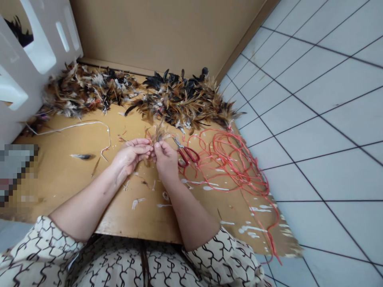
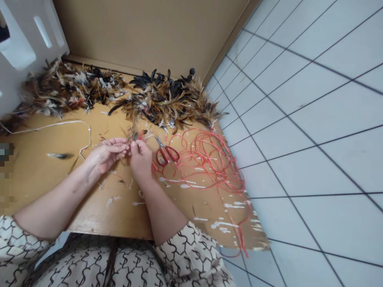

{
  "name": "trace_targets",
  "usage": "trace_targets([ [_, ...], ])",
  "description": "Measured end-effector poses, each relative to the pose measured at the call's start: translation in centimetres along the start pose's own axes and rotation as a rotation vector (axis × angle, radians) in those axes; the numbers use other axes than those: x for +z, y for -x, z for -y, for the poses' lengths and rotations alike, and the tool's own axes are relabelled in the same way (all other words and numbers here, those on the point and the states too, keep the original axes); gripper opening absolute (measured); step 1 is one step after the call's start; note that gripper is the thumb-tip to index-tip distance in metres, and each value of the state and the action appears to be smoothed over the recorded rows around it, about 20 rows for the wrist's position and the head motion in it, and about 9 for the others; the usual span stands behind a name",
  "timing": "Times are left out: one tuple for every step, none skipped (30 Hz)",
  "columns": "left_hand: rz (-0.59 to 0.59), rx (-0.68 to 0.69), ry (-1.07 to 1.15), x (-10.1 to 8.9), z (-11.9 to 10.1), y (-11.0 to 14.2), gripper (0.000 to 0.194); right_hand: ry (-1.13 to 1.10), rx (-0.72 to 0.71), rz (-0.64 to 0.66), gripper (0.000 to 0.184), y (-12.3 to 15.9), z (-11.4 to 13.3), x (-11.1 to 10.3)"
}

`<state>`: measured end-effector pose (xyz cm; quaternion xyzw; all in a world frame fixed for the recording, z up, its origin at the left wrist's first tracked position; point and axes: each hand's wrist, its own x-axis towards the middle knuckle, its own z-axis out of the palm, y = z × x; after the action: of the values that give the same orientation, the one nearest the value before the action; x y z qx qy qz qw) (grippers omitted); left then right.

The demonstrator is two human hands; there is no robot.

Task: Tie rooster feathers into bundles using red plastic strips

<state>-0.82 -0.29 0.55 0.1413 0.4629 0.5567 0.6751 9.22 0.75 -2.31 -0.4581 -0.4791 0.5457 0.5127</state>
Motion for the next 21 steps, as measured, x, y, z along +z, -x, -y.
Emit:
trace_targets([
  [0.000, -0.003, -0.004, 0.01, 0.03, 0.02, 0.018, 0.015, -0.008, 0.000, 0.025, 0.09, -0.04, 0.03],
  [0.000, -0.005, -0.009, 0.02, 0.06, 0.04, 0.017, 0.028, -0.011, 0.001, 0.025, 0.18, -0.05, 0.07],
  [-0.001, -0.005, -0.015, 0.02, 0.08, 0.05, 0.017, 0.040, -0.011, 0.001, 0.025, 0.27, -0.03, 0.11],
  [-0.001, -0.004, -0.019, 0.01, 0.07, 0.04, 0.017, 0.051, -0.009, 0.001, 0.025, 0.35, -0.01, 0.15],
  [-0.001, -0.005, -0.023, -0.02, 0.05, 0.03, 0.017, 0.059, -0.007, 0.004, 0.025, 0.42, 0.04, 0.20],
  [-0.002, -0.007, -0.027, -0.06, 0.02, 0.02, 0.017, 0.062, -0.004, 0.010, 0.025, 0.47, 0.09, 0.24],
  [-0.003, -0.008, -0.029, -0.11, -0.02, 0.00, 0.017, 0.060, 0.000, 0.018, 0.025, 0.51, 0.14, 0.28],
  [-0.004, -0.008, -0.031, -0.16, -0.05, -0.02, 0.017, 0.053, 0.005, 0.029, 0.024, 0.54, 0.19, 0.32],
  [-0.006, -0.007, -0.035, -0.21, -0.08, -0.05, 0.016, 0.041, 0.010, 0.036, 0.023, 0.56, 0.23, 0.37],
  [-0.009, -0.004, -0.039, -0.24, -0.07, -0.07, 0.016, 0.026, 0.016, 0.041, 0.022, 0.56, 0.25, 0.43],
  [-0.013, 0.002, -0.043, -0.26, -0.02, -0.09, 0.016, 0.009, 0.024, 0.046, 0.022, 0.57, 0.26, 0.49],
  [-0.015, 0.013, -0.045, -0.27, 0.06, -0.11, 0.015, -0.010, 0.034, 0.050, 0.021, 0.59, 0.26, 0.57],
  [-0.016, 0.026, -0.048, -0.25, 0.19, -0.12, 0.016, -0.031, 0.046, 0.054, 0.020, 0.61, 0.25, 0.65],
  [-0.014, 0.041, -0.051, -0.22, 0.34, -0.12, 0.017, -0.050, 0.062, 0.060, 0.019, 0.64, 0.22, 0.73],
  [-0.007, 0.056, -0.056, -0.17, 0.51, -0.11, 0.019, -0.064, 0.079, 0.064, 0.018, 0.69, 0.20, 0.80],
  [0.008, 0.067, -0.066, -0.12, 0.67, -0.09, 0.021, -0.073, 0.094, 0.064, 0.018, 0.73, 0.18, 0.85],
  [0.027, 0.072, -0.079, -0.06, 0.80, -0.06, 0.021, -0.078, 0.107, 0.059, 0.018, 0.76, 0.17, 0.87],
  [0.048, 0.072, -0.093, 0.00, 0.88, -0.02, 0.021, -0.081, 0.116, 0.052, 0.019, 0.78, 0.17, 0.86],
  [0.068, 0.067, -0.104, 0.05, 0.89, 0.03, 0.021, -0.083, 0.121, 0.043, 0.020, 0.76, 0.20, 0.82],
  [0.083, 0.058, -0.110, 0.08, 0.82, 0.08, 0.020, -0.086, 0.122, 0.030, 0.021, 0.72, 0.25, 0.75],
  [0.091, 0.045, -0.110, 0.08, 0.69, 0.12, 0.019, -0.089, 0.119, 0.014, 0.022, 0.63, 0.32, 0.65],
])
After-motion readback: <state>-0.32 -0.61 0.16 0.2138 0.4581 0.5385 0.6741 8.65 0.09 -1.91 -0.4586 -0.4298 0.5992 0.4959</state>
